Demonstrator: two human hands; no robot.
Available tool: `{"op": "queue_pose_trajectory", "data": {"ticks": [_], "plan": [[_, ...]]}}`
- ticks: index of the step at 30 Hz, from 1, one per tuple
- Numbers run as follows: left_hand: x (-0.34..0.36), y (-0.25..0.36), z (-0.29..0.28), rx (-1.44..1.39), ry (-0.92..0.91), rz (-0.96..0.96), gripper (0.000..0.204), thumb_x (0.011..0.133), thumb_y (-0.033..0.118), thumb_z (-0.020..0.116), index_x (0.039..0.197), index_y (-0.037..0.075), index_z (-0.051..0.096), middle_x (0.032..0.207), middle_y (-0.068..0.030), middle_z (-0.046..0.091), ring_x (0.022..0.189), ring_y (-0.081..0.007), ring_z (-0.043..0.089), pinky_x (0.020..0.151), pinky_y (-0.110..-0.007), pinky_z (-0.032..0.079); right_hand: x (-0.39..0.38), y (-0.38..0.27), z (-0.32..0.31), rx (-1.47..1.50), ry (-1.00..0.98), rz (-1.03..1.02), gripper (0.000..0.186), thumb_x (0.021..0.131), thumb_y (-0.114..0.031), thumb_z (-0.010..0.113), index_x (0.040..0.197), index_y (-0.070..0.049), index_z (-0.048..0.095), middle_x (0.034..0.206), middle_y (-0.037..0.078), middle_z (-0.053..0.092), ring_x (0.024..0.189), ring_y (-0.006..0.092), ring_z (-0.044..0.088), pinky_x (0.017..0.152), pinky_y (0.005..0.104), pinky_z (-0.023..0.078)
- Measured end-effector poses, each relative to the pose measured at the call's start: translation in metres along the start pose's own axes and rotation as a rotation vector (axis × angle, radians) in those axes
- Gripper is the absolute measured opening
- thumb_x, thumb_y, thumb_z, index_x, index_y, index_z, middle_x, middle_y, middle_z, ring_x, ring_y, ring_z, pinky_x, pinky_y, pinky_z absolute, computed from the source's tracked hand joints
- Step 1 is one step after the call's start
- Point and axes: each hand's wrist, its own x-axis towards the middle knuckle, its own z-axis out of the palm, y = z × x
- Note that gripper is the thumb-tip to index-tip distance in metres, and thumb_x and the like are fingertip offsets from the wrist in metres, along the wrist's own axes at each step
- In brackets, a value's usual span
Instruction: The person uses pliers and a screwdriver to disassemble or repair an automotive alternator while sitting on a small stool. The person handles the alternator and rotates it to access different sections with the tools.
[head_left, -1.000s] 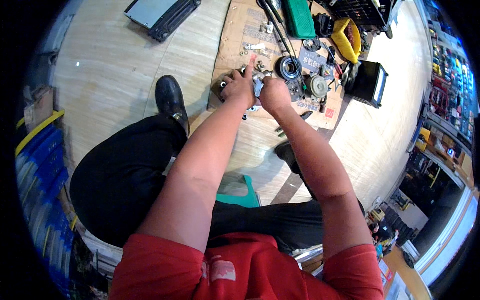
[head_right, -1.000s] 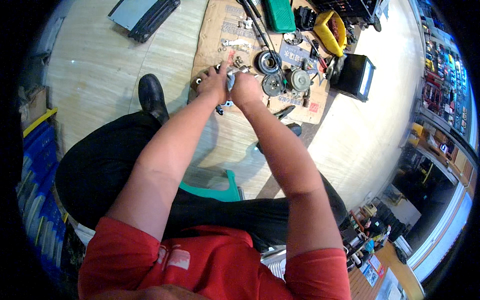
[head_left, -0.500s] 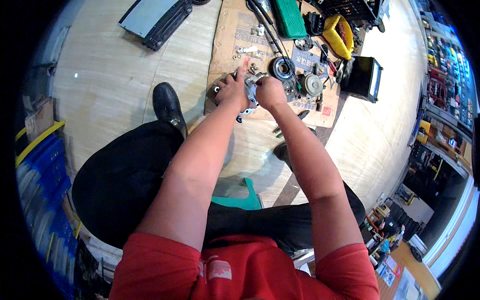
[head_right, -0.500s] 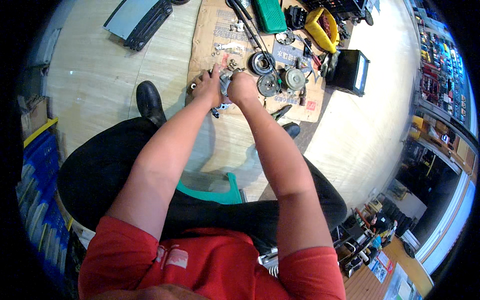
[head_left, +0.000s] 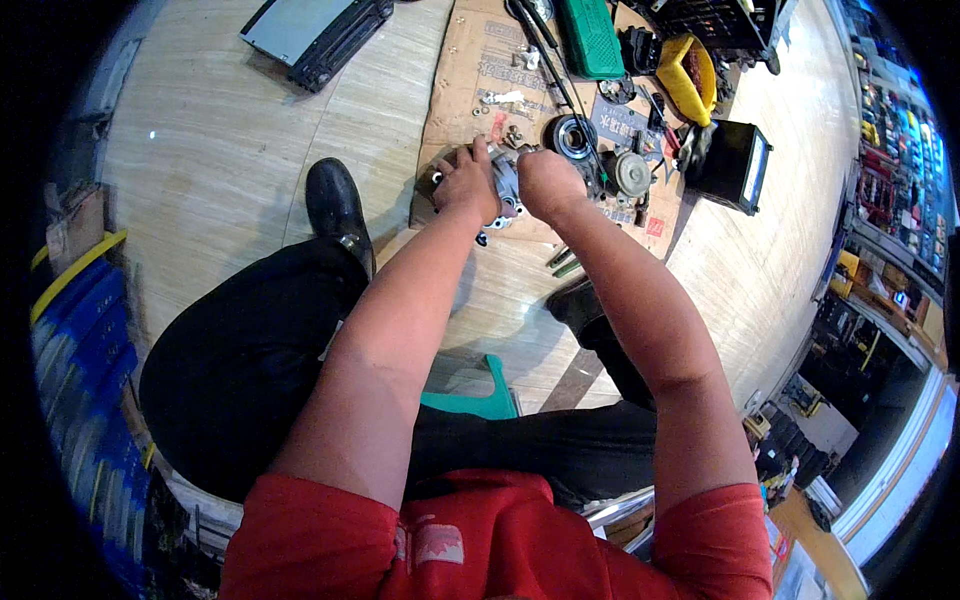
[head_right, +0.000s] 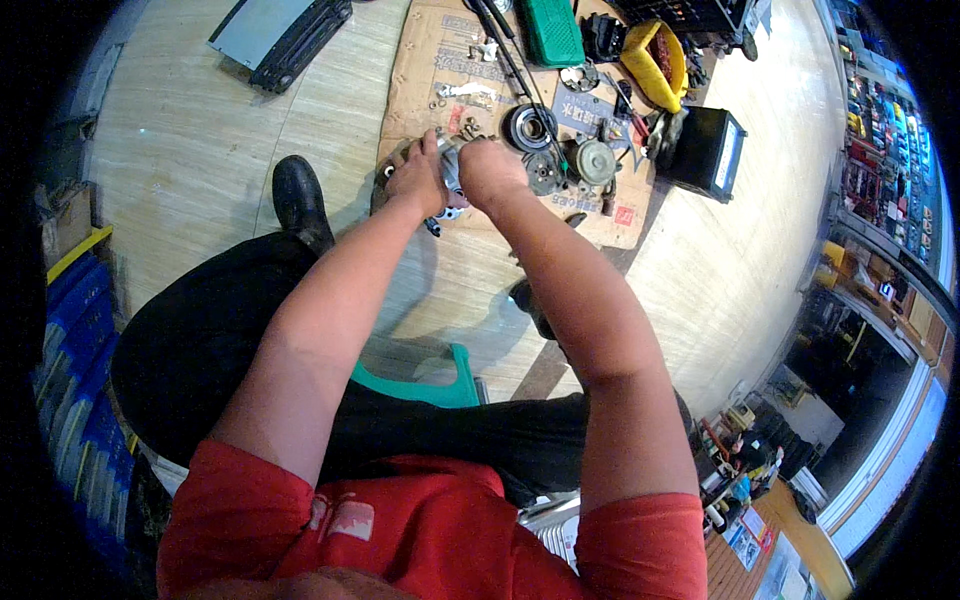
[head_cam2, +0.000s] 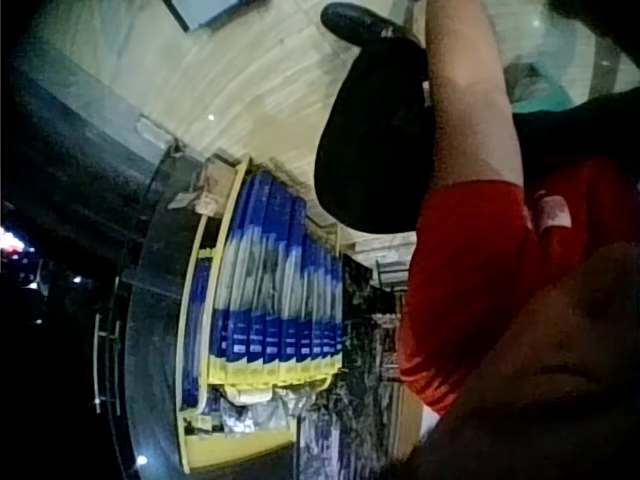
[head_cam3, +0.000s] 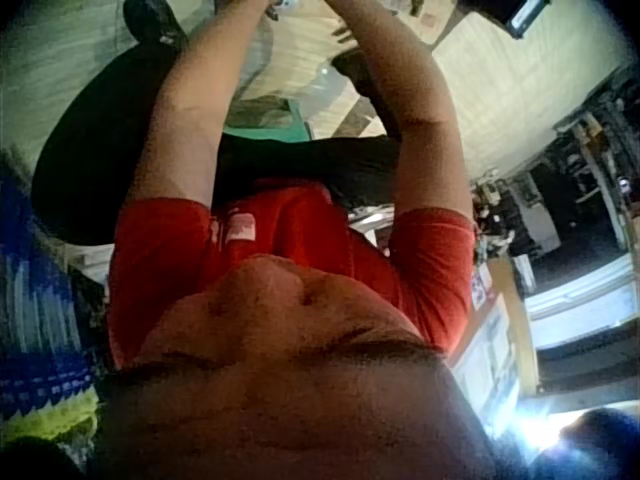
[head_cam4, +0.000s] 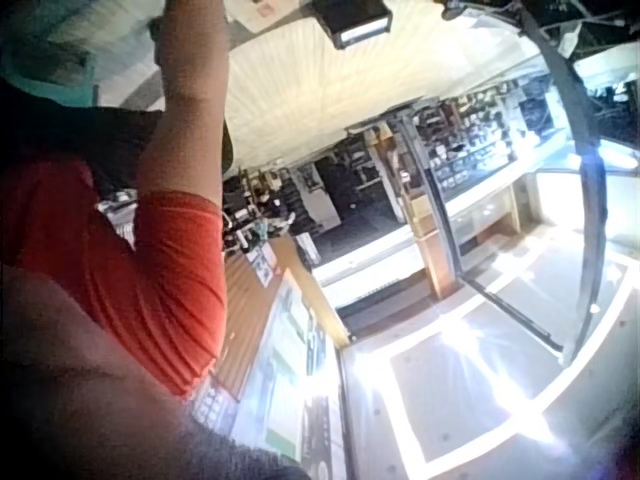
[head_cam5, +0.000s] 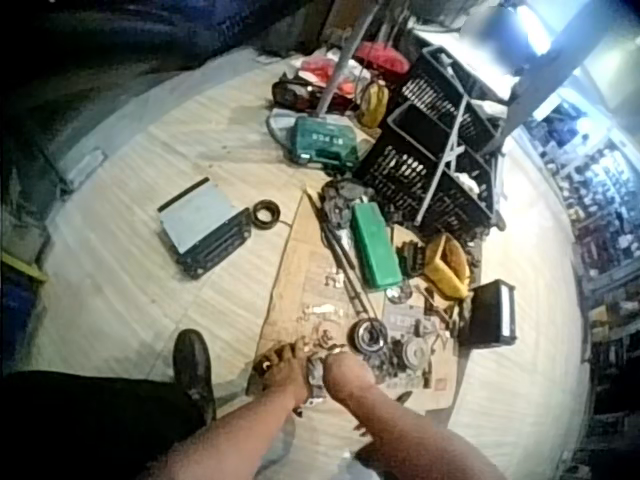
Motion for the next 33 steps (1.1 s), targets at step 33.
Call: {"op": "queue_pose_trajectory", "data": {"ticks": [33], "plan": [[0.064, -0.072, 0.002, -0.105, 0.017, 0.401, 0.135, 0.058, 0.038, 0.094, 0.153, -0.008, 0.01, 0.153, -0.0319, 0.029, 0.142, -0.0389, 0.033, 0.118, -0.039, 0.03, -0.005, 0.012, 0.202, 1.837, 0.349, 0.369, 0.032, 0.099, -0.022, 0.057, 0.116, 0.004, 0.058, 0.087, 0.017, 0.068, 0.072, 0.0232, 0.069, 0.058, 0.0352, 0.055]]}}
